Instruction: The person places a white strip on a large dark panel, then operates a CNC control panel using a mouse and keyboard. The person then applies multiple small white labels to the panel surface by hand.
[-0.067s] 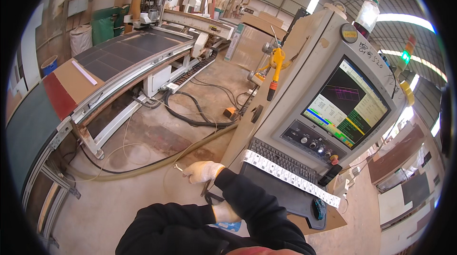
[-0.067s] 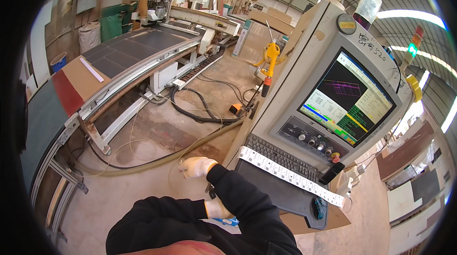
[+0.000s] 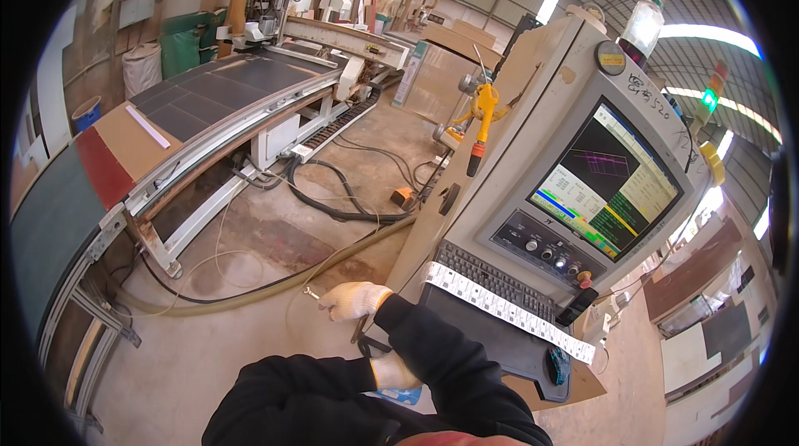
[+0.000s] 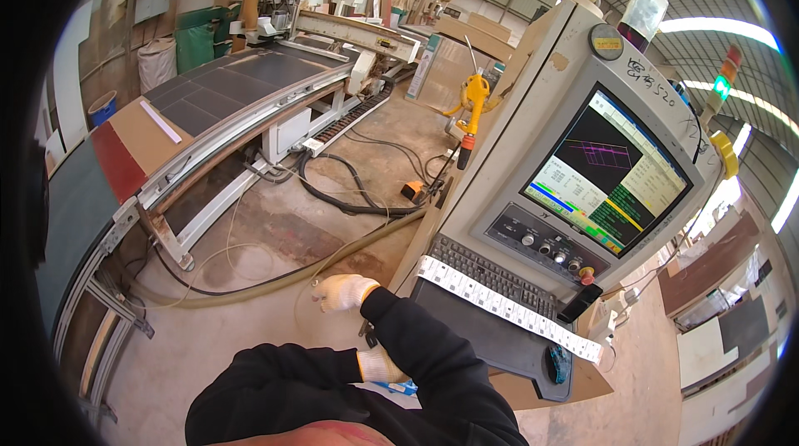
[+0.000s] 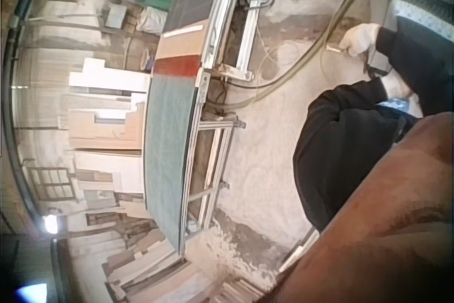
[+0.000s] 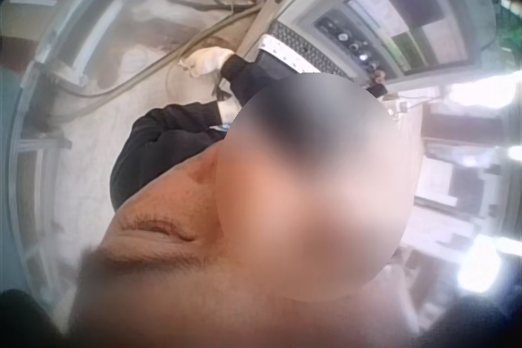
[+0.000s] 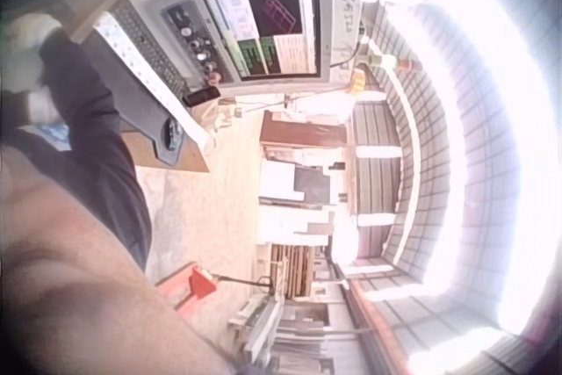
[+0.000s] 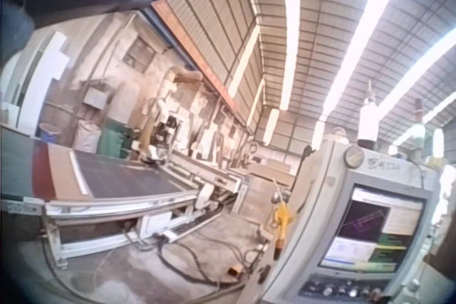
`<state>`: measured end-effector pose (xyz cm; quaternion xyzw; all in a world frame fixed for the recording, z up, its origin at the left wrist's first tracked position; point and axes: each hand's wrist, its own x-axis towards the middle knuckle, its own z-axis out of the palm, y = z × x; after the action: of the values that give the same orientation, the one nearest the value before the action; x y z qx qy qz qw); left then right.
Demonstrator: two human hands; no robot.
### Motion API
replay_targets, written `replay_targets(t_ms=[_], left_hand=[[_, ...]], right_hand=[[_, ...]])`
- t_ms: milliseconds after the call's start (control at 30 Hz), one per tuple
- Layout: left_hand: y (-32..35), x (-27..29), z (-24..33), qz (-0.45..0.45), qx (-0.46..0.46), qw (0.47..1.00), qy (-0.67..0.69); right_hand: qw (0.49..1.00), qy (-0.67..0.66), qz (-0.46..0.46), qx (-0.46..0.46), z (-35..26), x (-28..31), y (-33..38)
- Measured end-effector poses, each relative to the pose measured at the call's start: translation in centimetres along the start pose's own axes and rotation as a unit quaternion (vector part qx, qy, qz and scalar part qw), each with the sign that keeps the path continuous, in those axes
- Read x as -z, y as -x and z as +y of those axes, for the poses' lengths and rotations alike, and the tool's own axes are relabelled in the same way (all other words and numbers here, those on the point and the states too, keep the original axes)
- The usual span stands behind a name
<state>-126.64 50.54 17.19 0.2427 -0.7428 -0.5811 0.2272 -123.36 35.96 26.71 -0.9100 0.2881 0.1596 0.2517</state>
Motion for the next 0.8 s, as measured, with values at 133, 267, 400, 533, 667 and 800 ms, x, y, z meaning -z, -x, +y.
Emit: replay_targets(t_ms=[133, 267, 400, 533, 667, 800], left_hand=[[-1.1, -0.8, -1.5, 0.016, 0.008, 1.0, -0.009], [-1.3, -0.7, -3.6, 0.029, -0.111, 0.97, -0.215], [-2.0, -1.8, -5.9, 0.038, -0.09, 0.989, -0.109], [-3.7, -3.0, -7.9, 0.029, -0.031, 0.998, 0.042], [-2.6, -2.2, -8.1, 0.025, -0.068, 0.996, -0.05], [-1.3, -1.1, -6.8, 0.018, -0.073, 0.994, -0.082]], right_hand=[[1.0, 0.002, -0.006, -0.005, -0.8, 0.5, 0.5], [1.0, 0.008, -0.021, -0.006, -1.5, 1.0, 0.7], [1.0, 0.009, -0.022, 0.014, -1.7, 0.9, 0.4], [0.999, 0.009, -0.031, 0.008, -1.8, 0.8, 0.3], [0.999, 0.02, -0.033, 0.008, -2.0, 1.1, 0.6], [0.999, 0.021, -0.027, 0.013, -1.9, 1.2, 0.8]])
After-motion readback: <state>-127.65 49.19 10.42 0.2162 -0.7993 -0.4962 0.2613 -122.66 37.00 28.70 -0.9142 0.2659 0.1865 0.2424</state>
